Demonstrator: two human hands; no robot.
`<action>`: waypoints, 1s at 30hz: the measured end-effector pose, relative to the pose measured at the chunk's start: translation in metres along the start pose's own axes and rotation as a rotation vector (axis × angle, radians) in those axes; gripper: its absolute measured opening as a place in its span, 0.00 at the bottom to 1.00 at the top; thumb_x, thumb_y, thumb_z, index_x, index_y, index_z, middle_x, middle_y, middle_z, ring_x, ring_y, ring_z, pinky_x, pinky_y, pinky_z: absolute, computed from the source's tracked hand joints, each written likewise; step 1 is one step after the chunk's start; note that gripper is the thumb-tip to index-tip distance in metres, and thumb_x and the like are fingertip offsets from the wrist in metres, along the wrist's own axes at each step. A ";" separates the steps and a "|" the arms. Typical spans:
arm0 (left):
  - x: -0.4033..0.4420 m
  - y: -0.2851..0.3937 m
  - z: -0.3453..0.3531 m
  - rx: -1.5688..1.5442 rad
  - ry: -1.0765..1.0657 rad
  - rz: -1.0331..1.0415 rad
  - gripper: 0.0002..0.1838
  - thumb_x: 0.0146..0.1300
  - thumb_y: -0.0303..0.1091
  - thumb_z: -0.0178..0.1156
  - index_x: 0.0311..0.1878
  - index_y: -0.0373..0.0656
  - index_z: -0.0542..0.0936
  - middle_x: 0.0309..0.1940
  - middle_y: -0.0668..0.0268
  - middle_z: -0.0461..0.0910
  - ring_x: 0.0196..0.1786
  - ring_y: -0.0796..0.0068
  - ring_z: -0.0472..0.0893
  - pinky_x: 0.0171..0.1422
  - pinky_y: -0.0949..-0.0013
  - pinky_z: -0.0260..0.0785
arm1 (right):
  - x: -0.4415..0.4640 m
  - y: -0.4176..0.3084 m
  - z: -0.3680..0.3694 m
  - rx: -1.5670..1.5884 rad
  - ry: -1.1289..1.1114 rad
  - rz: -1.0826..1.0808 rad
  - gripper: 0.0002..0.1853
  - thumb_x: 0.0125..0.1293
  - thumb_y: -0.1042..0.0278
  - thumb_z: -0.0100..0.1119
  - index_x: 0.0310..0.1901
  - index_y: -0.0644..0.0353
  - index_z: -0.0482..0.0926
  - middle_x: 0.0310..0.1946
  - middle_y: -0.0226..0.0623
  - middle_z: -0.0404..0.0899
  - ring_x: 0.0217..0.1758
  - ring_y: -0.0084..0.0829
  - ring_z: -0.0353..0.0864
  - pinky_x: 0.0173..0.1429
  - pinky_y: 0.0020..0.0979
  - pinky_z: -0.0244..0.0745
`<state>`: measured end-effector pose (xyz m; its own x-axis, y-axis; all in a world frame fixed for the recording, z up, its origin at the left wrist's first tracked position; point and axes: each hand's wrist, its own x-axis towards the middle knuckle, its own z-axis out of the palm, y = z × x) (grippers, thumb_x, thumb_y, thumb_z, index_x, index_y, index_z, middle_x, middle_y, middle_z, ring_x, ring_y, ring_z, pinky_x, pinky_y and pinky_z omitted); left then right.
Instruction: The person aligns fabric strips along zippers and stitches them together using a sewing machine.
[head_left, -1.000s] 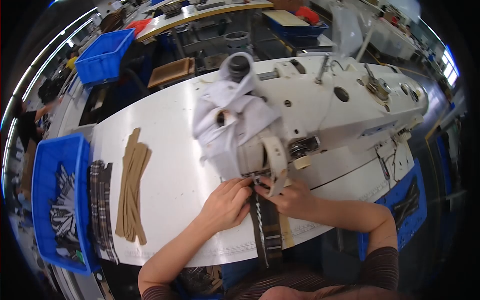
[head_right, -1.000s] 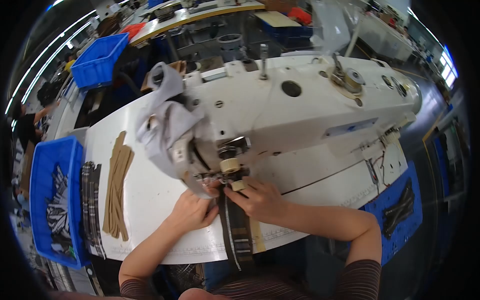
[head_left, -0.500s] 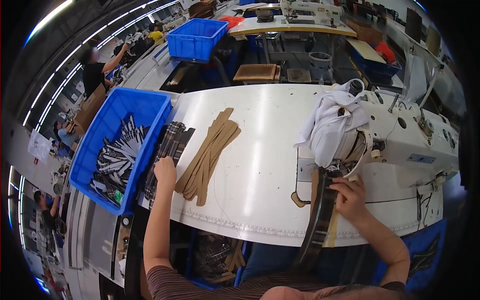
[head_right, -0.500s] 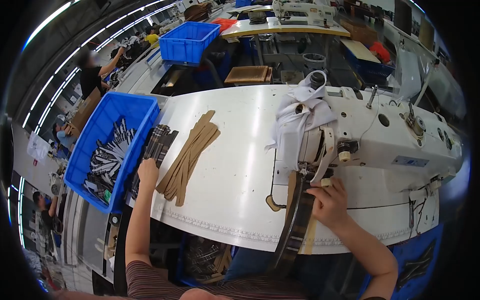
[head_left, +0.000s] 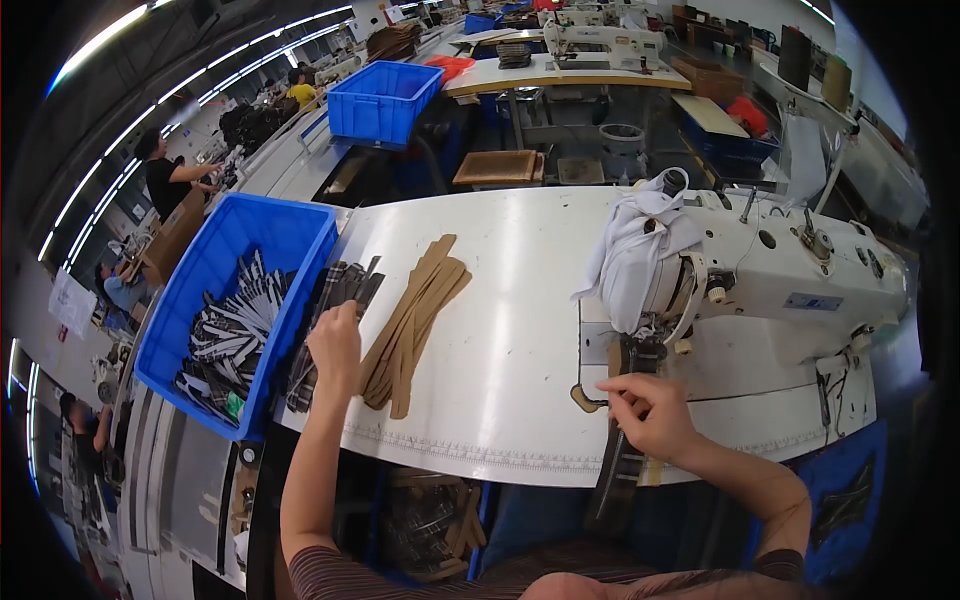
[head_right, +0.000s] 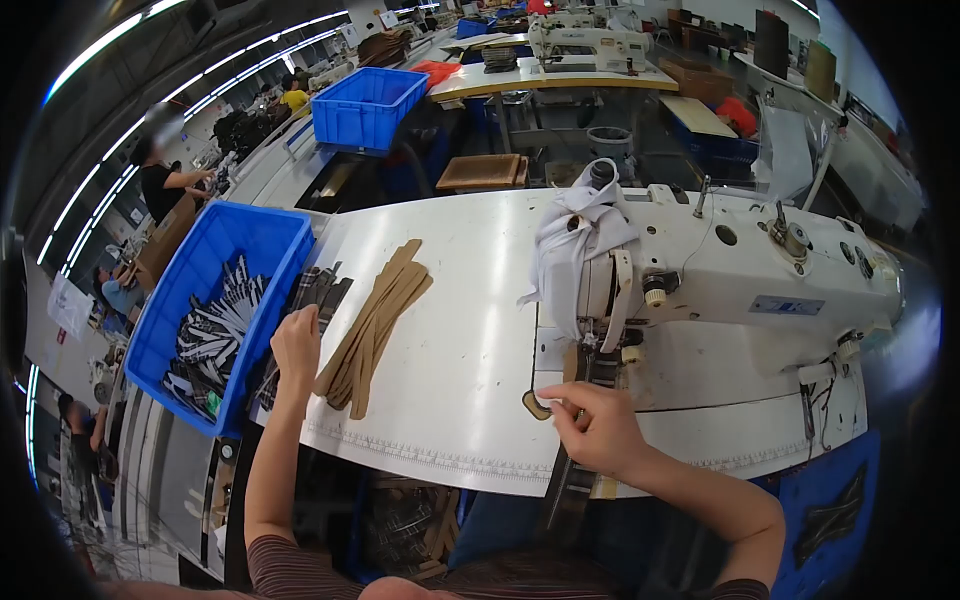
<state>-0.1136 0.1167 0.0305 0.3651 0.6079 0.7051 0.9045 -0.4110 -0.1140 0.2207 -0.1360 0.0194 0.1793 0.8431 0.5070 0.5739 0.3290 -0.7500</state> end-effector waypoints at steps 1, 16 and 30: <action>0.000 0.039 -0.020 -0.167 0.048 0.058 0.05 0.57 0.26 0.62 0.38 0.42 0.82 0.27 0.60 0.81 0.31 0.58 0.81 0.34 0.60 0.73 | 0.008 -0.007 0.006 0.214 -0.189 0.313 0.13 0.61 0.72 0.58 0.48 0.63 0.78 0.38 0.42 0.83 0.30 0.28 0.83 0.31 0.26 0.79; -0.015 0.219 -0.010 -0.847 0.033 0.946 0.24 0.46 0.26 0.60 0.51 0.36 0.80 0.52 0.60 0.78 0.53 0.63 0.78 0.48 0.66 0.78 | -0.002 0.003 -0.013 0.122 -0.540 0.538 0.16 0.69 0.59 0.57 0.39 0.67 0.79 0.23 0.37 0.82 0.22 0.29 0.82 0.26 0.26 0.75; -0.027 0.268 0.011 -0.945 -0.219 0.729 0.23 0.40 0.19 0.60 0.46 0.33 0.79 0.44 0.56 0.81 0.51 0.59 0.81 0.43 0.65 0.80 | -0.004 0.076 -0.035 -0.622 -0.269 -0.303 0.22 0.58 0.51 0.64 0.45 0.62 0.79 0.47 0.43 0.76 0.51 0.40 0.75 0.61 0.40 0.70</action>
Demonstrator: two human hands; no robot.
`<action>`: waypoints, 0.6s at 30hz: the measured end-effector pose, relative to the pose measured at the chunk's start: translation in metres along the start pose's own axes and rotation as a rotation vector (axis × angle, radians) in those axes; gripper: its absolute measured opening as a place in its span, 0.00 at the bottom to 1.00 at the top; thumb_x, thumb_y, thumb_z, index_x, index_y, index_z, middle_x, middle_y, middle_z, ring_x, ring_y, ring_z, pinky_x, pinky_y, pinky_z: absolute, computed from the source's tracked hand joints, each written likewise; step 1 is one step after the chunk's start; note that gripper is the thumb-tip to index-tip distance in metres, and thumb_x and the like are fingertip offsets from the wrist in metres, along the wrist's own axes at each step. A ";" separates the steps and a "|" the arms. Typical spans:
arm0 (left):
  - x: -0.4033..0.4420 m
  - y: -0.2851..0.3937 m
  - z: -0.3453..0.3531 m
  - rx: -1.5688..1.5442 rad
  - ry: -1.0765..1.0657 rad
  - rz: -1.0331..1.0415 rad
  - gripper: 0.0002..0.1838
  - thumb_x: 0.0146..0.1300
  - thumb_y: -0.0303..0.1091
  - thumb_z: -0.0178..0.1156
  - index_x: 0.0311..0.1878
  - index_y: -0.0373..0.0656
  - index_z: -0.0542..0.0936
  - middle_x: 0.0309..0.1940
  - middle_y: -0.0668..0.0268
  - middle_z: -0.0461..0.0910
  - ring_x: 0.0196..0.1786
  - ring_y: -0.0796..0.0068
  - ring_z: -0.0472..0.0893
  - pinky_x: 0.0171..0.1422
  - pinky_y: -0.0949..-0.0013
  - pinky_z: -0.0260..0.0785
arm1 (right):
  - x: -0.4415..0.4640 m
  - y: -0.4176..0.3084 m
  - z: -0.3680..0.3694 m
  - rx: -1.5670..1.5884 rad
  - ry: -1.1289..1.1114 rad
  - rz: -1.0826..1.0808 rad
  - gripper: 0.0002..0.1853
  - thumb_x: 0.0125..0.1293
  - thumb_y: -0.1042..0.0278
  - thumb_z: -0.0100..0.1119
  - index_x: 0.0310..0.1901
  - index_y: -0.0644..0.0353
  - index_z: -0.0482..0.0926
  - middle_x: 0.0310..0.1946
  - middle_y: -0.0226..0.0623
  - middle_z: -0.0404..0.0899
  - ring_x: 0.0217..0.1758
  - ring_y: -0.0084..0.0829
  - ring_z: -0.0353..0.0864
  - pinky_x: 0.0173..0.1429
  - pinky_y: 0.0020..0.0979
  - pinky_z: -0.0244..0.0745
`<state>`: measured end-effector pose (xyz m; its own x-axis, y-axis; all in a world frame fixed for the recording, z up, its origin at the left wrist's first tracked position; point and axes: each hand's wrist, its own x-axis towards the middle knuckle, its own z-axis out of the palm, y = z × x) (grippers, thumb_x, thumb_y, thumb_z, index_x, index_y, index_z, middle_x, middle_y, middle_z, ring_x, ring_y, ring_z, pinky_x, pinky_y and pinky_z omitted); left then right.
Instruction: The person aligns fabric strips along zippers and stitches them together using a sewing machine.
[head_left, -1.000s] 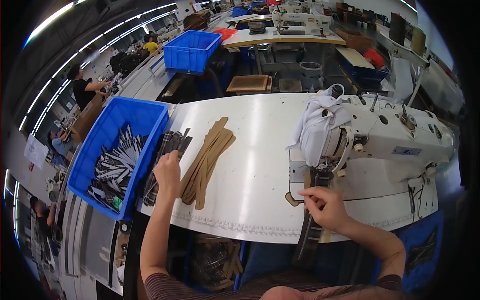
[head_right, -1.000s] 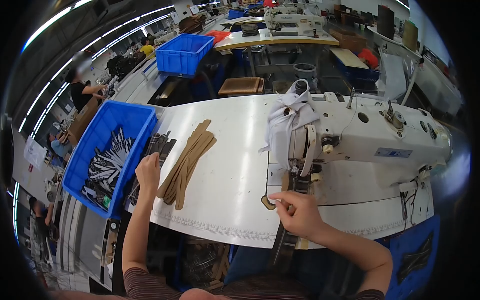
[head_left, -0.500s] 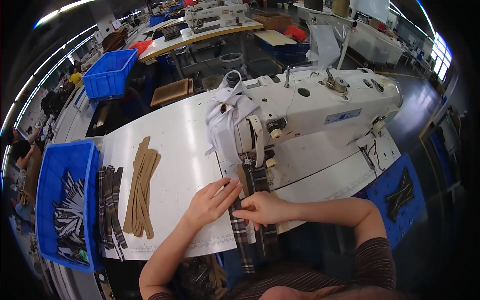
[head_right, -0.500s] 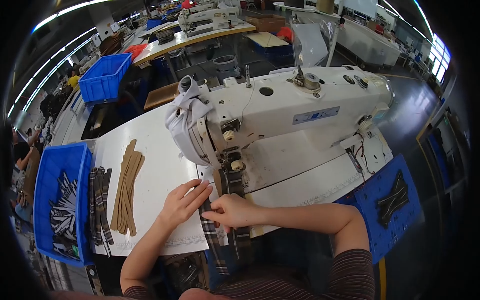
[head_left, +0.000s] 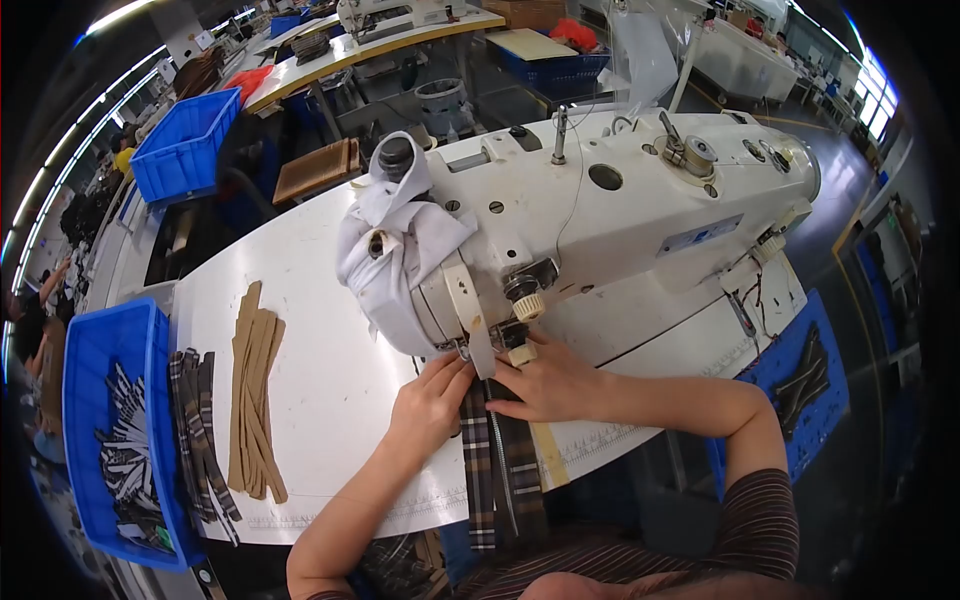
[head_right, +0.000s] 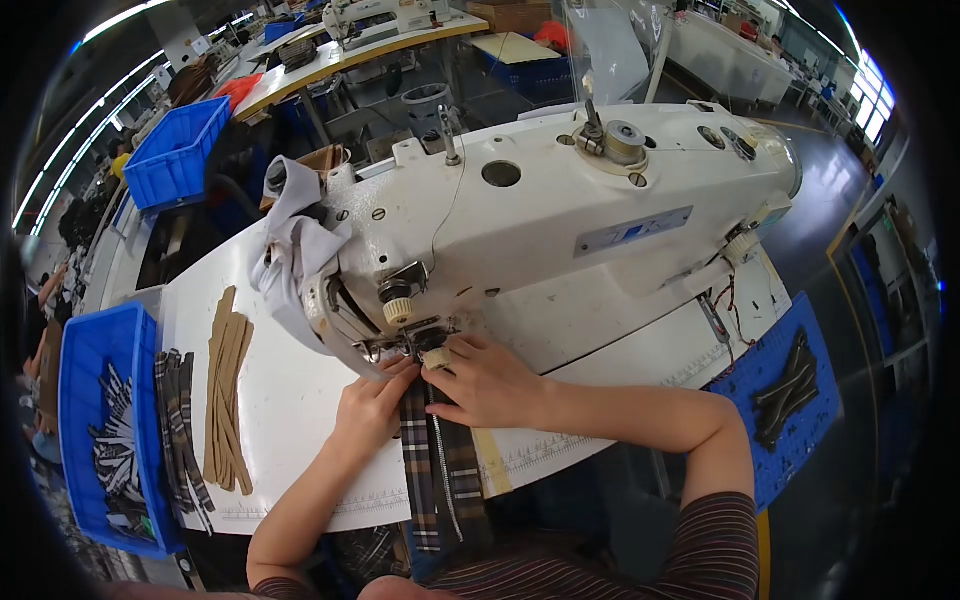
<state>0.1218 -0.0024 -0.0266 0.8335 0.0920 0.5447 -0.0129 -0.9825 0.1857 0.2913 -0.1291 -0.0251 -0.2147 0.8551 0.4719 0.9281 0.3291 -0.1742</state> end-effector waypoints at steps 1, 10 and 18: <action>0.000 0.000 0.000 -0.002 -0.006 0.001 0.23 0.40 0.19 0.60 0.46 0.33 0.79 0.44 0.56 0.81 0.51 0.59 0.81 0.43 0.65 0.80 | 0.001 0.000 -0.002 0.003 0.001 0.005 0.22 0.58 0.51 0.64 0.45 0.62 0.79 0.47 0.43 0.76 0.51 0.40 0.75 0.61 0.40 0.70; -0.013 -0.006 0.003 0.003 -0.134 -0.083 0.31 0.38 0.15 0.59 0.54 0.39 0.79 0.40 0.59 0.81 0.39 0.59 0.82 0.40 0.64 0.75 | 0.001 0.000 0.000 0.052 -0.012 0.010 0.21 0.59 0.52 0.64 0.40 0.64 0.78 0.40 0.47 0.76 0.51 0.43 0.75 0.62 0.41 0.69; -0.007 -0.003 0.001 -0.020 -0.061 -0.071 0.31 0.36 0.14 0.59 0.51 0.37 0.80 0.37 0.58 0.79 0.36 0.57 0.81 0.33 0.62 0.76 | 0.002 0.001 0.000 0.070 -0.008 0.001 0.19 0.58 0.52 0.66 0.33 0.64 0.79 0.35 0.45 0.76 0.49 0.43 0.74 0.63 0.41 0.69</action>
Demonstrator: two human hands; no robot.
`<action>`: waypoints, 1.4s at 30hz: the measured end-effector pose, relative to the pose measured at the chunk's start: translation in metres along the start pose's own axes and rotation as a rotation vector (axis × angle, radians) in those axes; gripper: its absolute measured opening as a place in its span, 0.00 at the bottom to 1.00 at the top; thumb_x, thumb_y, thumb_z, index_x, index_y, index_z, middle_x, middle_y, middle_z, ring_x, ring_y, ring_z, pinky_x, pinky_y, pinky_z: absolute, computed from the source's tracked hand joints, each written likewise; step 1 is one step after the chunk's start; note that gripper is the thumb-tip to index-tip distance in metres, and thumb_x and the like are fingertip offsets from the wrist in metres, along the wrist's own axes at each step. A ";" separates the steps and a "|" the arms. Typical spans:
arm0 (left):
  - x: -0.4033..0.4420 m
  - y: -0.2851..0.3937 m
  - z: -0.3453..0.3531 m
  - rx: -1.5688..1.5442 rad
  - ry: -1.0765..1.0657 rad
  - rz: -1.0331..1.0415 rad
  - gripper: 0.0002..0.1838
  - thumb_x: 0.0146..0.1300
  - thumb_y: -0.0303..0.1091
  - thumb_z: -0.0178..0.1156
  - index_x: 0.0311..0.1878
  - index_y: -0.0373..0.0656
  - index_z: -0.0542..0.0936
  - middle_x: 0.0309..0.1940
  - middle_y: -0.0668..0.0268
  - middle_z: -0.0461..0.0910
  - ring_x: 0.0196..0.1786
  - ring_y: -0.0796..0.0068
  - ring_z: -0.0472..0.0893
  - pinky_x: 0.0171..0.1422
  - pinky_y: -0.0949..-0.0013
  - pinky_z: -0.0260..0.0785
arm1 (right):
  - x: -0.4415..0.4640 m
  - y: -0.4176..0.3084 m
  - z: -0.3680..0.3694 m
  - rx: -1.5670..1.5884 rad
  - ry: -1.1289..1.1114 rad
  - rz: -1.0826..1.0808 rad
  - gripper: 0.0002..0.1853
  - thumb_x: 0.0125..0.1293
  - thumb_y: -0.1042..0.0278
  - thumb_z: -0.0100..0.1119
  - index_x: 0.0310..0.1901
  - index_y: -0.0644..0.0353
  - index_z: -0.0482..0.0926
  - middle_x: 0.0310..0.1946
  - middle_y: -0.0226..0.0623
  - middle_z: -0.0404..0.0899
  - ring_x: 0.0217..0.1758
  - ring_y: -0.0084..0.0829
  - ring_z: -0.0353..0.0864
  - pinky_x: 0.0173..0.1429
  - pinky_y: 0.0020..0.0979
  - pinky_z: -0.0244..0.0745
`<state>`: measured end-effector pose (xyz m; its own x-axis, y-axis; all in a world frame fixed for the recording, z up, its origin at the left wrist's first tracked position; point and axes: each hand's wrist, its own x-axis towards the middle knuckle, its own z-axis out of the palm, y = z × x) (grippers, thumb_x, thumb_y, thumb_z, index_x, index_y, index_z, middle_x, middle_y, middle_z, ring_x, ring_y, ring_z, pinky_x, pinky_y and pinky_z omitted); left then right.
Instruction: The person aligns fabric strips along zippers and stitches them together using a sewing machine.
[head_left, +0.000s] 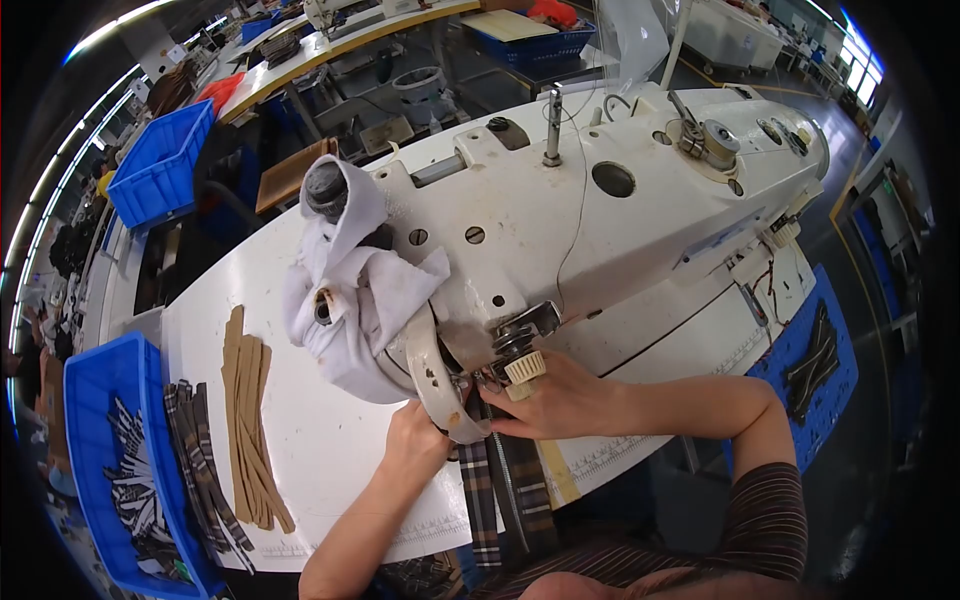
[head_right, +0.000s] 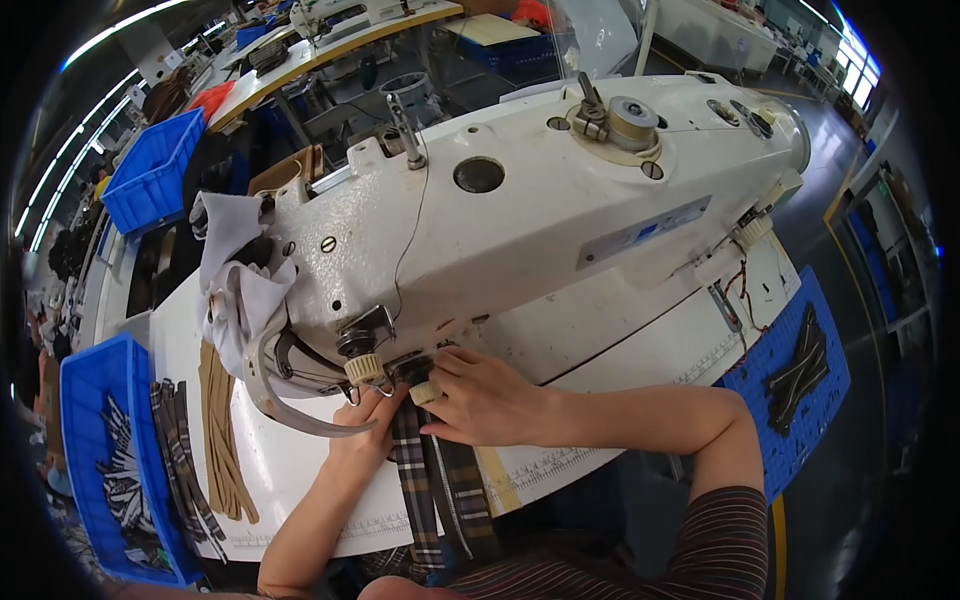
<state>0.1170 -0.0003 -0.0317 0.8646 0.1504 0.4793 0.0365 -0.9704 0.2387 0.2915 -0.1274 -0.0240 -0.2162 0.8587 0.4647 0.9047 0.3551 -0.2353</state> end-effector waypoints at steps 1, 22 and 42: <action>-0.001 -0.001 0.000 0.004 -0.011 0.005 0.30 0.36 0.14 0.59 0.51 0.37 0.80 0.39 0.58 0.79 0.37 0.58 0.81 0.33 0.62 0.76 | 0.000 0.000 0.000 0.001 0.000 0.001 0.19 0.58 0.52 0.66 0.33 0.64 0.79 0.35 0.45 0.76 0.49 0.43 0.74 0.63 0.41 0.69; 0.005 -0.001 -0.006 0.022 -0.001 0.020 0.21 0.45 0.20 0.59 0.47 0.34 0.79 0.43 0.57 0.80 0.45 0.60 0.81 0.48 0.64 0.77 | -0.003 -0.003 -0.003 -0.072 0.016 -0.022 0.22 0.60 0.52 0.64 0.45 0.64 0.77 0.43 0.52 0.75 0.49 0.46 0.76 0.51 0.39 0.78; 0.004 0.002 -0.004 0.088 0.061 0.069 0.19 0.49 0.22 0.58 0.47 0.31 0.79 0.44 0.57 0.81 0.47 0.63 0.82 0.47 0.68 0.79 | -0.002 0.001 -0.004 -0.063 -0.040 -0.031 0.21 0.59 0.53 0.65 0.45 0.63 0.77 0.38 0.48 0.77 0.45 0.43 0.77 0.49 0.38 0.77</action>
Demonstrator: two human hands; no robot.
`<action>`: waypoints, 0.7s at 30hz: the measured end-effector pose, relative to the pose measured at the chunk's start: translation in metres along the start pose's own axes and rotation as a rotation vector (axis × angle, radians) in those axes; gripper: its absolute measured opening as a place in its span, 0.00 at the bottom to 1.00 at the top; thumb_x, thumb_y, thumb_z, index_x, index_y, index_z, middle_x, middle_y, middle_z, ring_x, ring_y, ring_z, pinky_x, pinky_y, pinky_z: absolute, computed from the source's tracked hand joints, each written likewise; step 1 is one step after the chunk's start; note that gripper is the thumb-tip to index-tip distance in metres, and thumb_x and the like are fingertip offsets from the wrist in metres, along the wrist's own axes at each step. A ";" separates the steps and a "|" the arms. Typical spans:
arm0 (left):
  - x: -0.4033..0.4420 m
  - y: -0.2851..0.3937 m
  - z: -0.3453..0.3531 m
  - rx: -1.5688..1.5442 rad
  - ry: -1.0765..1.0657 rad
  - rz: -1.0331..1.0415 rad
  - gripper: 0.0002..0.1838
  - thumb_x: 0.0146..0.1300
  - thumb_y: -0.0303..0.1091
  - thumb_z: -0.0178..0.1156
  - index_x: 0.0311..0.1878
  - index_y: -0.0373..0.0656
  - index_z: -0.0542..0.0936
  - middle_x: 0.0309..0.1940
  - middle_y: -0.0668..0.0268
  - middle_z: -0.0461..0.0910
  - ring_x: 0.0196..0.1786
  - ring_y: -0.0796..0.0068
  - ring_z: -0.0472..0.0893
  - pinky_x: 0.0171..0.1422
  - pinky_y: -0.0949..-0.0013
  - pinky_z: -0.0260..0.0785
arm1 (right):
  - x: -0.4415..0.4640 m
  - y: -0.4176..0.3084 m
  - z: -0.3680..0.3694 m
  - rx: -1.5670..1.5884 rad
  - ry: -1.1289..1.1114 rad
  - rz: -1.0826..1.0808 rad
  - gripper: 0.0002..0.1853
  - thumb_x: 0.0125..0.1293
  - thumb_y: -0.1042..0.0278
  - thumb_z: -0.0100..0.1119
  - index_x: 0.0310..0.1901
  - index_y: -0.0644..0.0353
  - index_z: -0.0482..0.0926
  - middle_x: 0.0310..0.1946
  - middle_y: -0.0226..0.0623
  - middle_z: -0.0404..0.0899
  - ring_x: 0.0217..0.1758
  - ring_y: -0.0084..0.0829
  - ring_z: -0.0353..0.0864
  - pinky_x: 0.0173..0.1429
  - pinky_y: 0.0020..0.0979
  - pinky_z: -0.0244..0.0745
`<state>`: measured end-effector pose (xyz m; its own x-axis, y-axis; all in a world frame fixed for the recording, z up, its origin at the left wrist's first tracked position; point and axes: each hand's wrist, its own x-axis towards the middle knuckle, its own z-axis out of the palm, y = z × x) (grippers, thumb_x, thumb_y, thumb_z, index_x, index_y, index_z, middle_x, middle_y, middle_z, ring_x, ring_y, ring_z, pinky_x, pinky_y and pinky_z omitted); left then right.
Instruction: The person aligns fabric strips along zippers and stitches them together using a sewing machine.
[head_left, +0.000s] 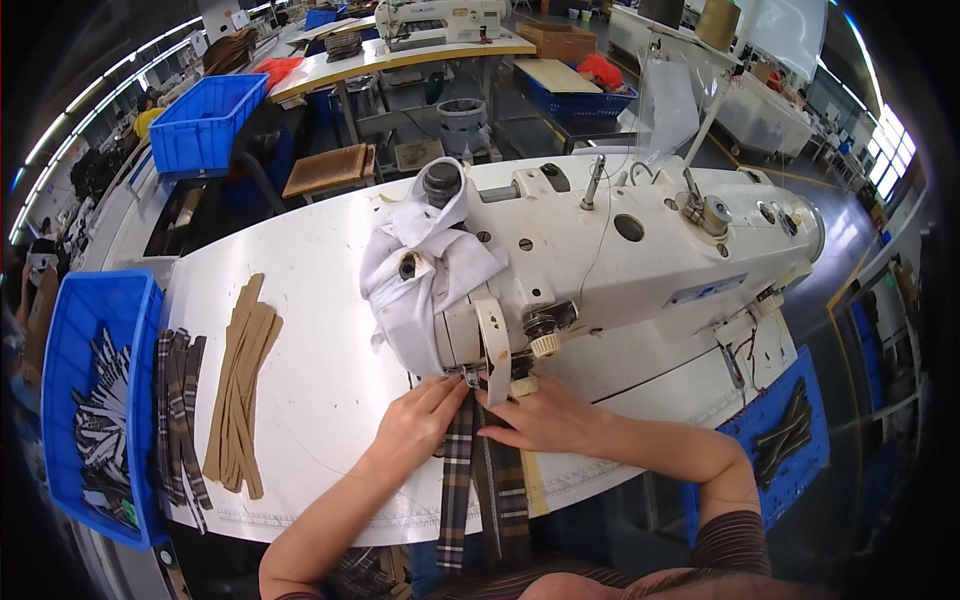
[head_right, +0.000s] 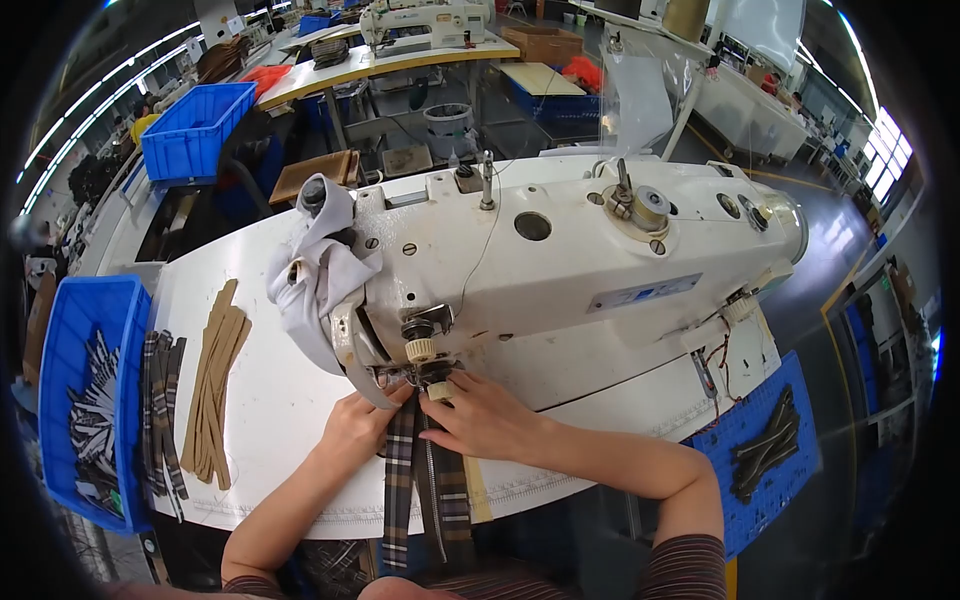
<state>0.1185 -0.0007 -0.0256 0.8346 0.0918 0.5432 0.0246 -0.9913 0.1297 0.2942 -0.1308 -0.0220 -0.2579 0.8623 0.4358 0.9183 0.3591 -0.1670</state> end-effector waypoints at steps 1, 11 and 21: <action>0.000 0.000 0.000 0.000 -0.007 0.002 0.19 0.49 0.22 0.58 0.47 0.31 0.79 0.44 0.57 0.81 0.47 0.63 0.82 0.47 0.68 0.79 | -0.001 0.000 0.002 0.004 0.004 0.004 0.21 0.59 0.53 0.65 0.45 0.63 0.77 0.38 0.48 0.77 0.45 0.43 0.77 0.49 0.38 0.77; -0.002 -0.007 -0.005 -0.061 -0.041 0.041 0.22 0.43 0.23 0.61 0.47 0.37 0.81 0.46 0.61 0.81 0.52 0.64 0.81 0.53 0.67 0.77 | 0.002 0.000 -0.007 -0.007 0.010 -0.018 0.16 0.58 0.59 0.66 0.42 0.60 0.78 0.41 0.39 0.75 0.47 0.40 0.77 0.49 0.38 0.77; 0.002 -0.008 -0.005 -0.066 -0.042 0.048 0.22 0.41 0.23 0.62 0.45 0.40 0.82 0.42 0.63 0.83 0.46 0.66 0.83 0.48 0.68 0.78 | 0.001 0.001 -0.008 0.091 -0.057 0.061 0.13 0.58 0.62 0.65 0.40 0.59 0.77 0.40 0.39 0.75 0.47 0.41 0.77 0.51 0.37 0.76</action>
<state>0.1171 0.0080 -0.0221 0.8564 0.0389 0.5148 -0.0512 -0.9858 0.1597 0.2976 -0.1326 -0.0145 -0.2215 0.9014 0.3721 0.9024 0.3341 -0.2720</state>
